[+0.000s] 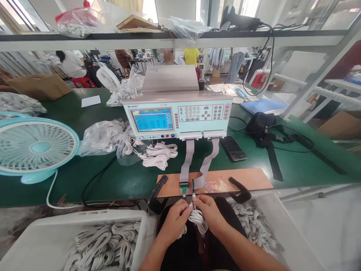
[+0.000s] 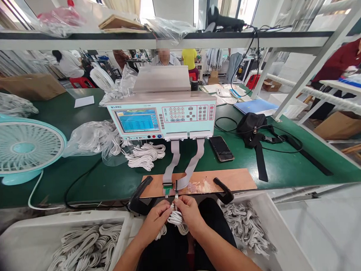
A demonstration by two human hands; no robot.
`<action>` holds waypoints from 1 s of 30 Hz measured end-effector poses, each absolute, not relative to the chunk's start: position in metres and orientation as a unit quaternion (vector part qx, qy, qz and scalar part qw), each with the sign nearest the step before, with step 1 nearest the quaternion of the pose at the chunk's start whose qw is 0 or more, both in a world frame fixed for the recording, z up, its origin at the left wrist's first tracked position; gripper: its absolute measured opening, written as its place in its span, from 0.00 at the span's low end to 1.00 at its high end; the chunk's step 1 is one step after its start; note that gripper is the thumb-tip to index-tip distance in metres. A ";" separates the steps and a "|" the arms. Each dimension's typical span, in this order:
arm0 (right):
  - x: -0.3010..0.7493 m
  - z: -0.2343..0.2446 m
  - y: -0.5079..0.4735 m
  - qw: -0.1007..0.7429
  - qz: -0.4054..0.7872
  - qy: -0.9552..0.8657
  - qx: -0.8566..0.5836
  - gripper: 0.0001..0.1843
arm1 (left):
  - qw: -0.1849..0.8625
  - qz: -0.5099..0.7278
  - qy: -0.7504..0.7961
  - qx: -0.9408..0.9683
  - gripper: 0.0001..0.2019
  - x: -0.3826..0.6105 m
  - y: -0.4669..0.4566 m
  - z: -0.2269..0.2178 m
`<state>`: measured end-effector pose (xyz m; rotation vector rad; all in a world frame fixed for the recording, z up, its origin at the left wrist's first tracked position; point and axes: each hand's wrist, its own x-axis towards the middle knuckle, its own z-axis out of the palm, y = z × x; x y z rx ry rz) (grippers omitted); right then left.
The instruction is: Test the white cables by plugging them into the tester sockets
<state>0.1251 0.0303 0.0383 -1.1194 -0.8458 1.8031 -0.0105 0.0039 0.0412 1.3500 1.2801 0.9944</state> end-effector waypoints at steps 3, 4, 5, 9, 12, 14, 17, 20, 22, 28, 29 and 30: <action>0.127 0.037 0.032 0.405 0.712 -0.360 -0.447 0.18 | 0.450 0.443 0.547 0.550 0.15 -0.009 0.001 0.033; 0.128 0.036 0.033 0.401 0.704 -0.375 -0.450 0.17 | 0.445 0.459 0.559 0.528 0.15 -0.008 0.000 0.030; 0.129 0.035 0.033 0.396 0.697 -0.389 -0.453 0.17 | 0.444 0.476 0.569 0.503 0.15 -0.007 0.000 0.026; 0.131 0.031 0.036 0.388 0.685 -0.416 -0.456 0.17 | 0.452 0.516 0.583 0.436 0.15 -0.004 0.001 0.018; 0.131 0.029 0.036 0.387 0.680 -0.421 -0.458 0.18 | 0.464 0.524 0.583 0.413 0.15 -0.004 0.003 0.020; 0.131 0.028 0.036 0.387 0.679 -0.422 -0.460 0.19 | 0.465 0.526 0.584 0.407 0.15 -0.004 0.003 0.022; 0.131 0.026 0.036 0.386 0.684 -0.420 -0.455 0.19 | 0.456 0.528 0.583 0.416 0.15 -0.003 0.004 0.024; 0.131 0.027 0.036 0.388 0.687 -0.417 -0.451 0.19 | 0.458 0.541 0.578 0.404 0.15 0.000 0.004 0.022; 0.131 0.027 0.036 0.389 0.685 -0.419 -0.451 0.19 | 0.472 0.552 0.576 0.376 0.14 0.002 0.004 0.019; 0.131 0.030 0.035 0.384 0.686 -0.422 -0.451 0.19 | 0.488 0.572 0.581 0.313 0.13 0.005 -0.001 0.009; 0.131 0.031 0.035 0.384 0.689 -0.420 -0.448 0.19 | 0.487 0.568 0.582 0.320 0.13 0.005 -0.002 0.008; 0.131 0.031 0.035 0.385 0.690 -0.419 -0.447 0.18 | 0.483 0.565 0.582 0.331 0.13 0.005 -0.002 0.008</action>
